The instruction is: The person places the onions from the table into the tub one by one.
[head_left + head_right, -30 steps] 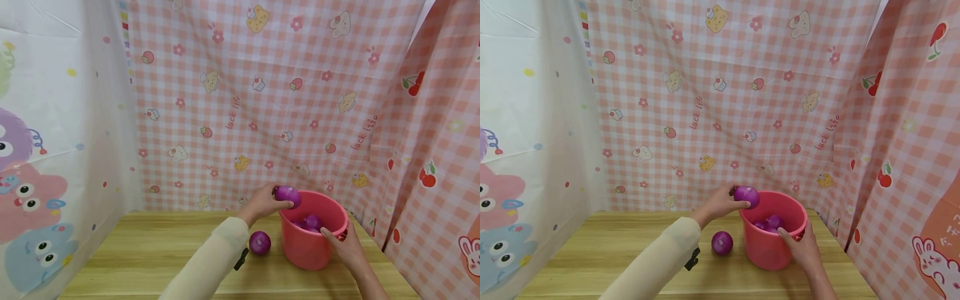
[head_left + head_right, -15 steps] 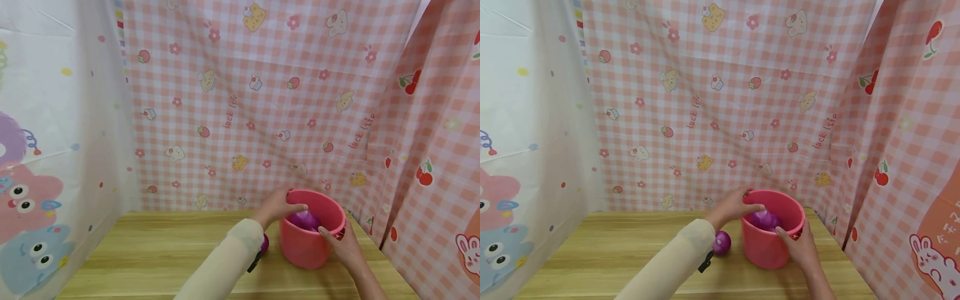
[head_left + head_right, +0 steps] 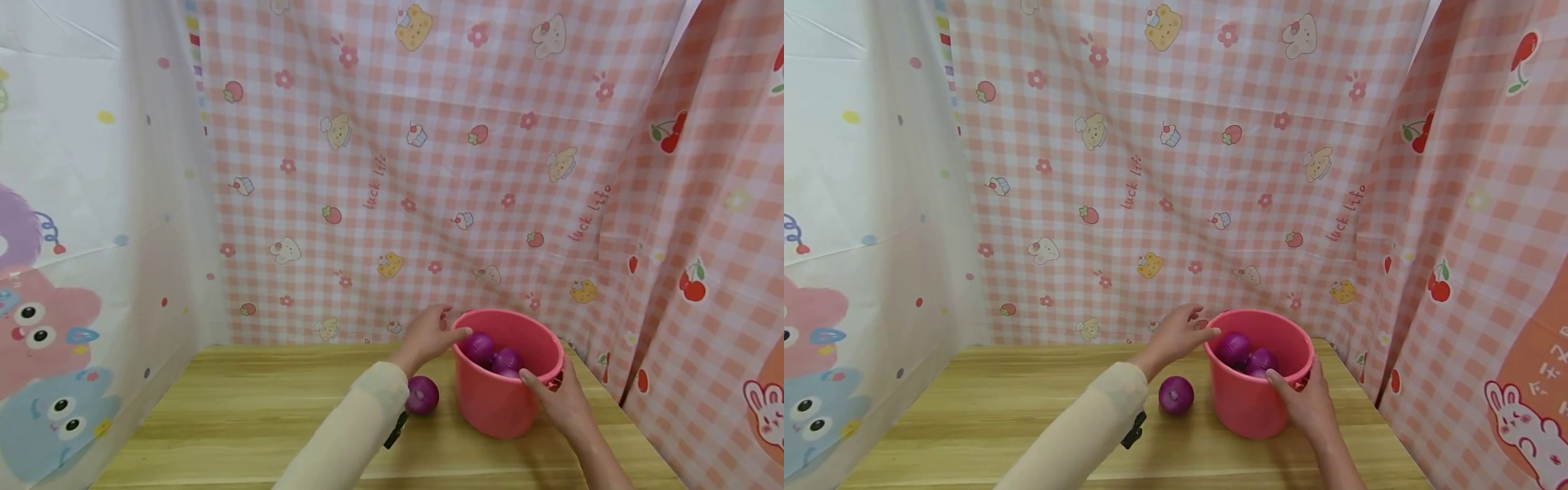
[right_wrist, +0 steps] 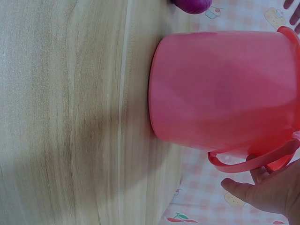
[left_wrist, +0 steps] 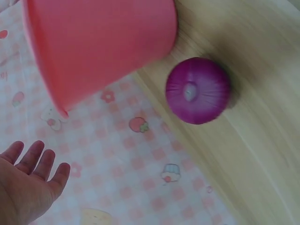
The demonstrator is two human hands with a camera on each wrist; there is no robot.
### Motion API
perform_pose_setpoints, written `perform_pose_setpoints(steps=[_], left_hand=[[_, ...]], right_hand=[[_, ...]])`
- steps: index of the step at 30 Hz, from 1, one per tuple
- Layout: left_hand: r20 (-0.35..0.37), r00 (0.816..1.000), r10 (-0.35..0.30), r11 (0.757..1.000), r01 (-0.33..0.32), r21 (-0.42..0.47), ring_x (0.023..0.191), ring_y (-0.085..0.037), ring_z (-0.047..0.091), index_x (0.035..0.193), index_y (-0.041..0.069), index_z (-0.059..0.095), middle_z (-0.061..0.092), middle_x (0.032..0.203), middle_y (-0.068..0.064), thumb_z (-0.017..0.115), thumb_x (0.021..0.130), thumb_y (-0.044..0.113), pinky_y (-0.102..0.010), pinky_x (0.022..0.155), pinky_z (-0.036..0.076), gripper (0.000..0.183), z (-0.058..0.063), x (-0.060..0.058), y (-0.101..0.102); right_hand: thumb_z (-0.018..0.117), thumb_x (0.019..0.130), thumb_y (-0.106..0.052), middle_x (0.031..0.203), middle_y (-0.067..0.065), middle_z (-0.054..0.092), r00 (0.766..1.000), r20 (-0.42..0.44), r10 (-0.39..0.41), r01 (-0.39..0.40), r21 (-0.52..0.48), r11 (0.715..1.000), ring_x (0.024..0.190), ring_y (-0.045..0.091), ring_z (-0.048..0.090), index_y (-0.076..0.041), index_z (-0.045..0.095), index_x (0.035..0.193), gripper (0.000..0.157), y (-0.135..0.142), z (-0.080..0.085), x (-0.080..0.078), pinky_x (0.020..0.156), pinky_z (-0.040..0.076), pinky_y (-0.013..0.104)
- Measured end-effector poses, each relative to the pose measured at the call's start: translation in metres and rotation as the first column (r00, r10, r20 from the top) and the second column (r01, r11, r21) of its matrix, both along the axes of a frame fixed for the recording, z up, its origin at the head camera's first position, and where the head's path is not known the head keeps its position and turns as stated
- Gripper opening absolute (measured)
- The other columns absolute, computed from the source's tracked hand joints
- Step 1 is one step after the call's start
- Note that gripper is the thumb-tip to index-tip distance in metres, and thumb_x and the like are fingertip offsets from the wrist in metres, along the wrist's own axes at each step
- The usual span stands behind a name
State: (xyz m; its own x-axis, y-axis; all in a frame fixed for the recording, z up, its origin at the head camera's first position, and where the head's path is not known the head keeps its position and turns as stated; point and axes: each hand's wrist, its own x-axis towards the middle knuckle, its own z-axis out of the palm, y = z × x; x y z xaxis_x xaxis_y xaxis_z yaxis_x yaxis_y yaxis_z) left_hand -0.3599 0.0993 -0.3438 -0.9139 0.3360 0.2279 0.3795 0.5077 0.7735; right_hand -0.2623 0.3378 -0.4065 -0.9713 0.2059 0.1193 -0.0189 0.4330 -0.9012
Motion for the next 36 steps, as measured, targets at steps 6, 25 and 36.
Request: perform_pose_setpoints(steps=[6,25,36], left_hand=[[-0.002,1.000,-0.006,0.999,0.006,0.034,0.117,-0.025,0.058,0.137,0.010,0.056,0.063,0.126,-0.006,0.078,0.083,0.045,-0.042,0.094,0.051,0.069,-0.015,-0.004,-0.012],[0.036,0.999,-0.026,1.000,0.025,0.013,0.128,-0.037,0.049,0.141,0.007,0.051,0.051,0.142,-0.017,0.081,0.082,0.035,-0.054,0.102,0.044,0.072,-0.073,-0.010,-0.054],[0.080,0.997,0.012,0.999,-0.008,-0.049,0.126,-0.042,0.050,0.141,-0.001,0.048,0.053,0.137,-0.022,0.083,0.082,0.026,-0.056,0.103,0.042,0.074,-0.106,-0.009,-0.069]], right_hand=[[0.063,0.095,-0.047,0.154,0.031,0.019,1.000,-0.002,0.000,0.000,0.000,1.000,0.139,0.045,0.028,0.000,-0.004,0.156,0.103,0.000,0.000,0.000,0.112,0.032,0.056],[0.064,0.095,-0.046,0.154,0.032,0.019,1.000,0.001,-0.005,0.005,0.000,1.000,0.139,0.045,0.028,0.001,-0.003,0.155,0.101,0.000,0.001,0.000,0.112,0.030,0.056],[0.064,0.094,-0.048,0.154,0.031,0.020,1.000,0.001,-0.008,0.008,0.009,1.000,0.139,0.045,0.028,0.001,-0.002,0.156,0.103,0.002,-0.003,-0.004,0.112,0.030,0.056]])
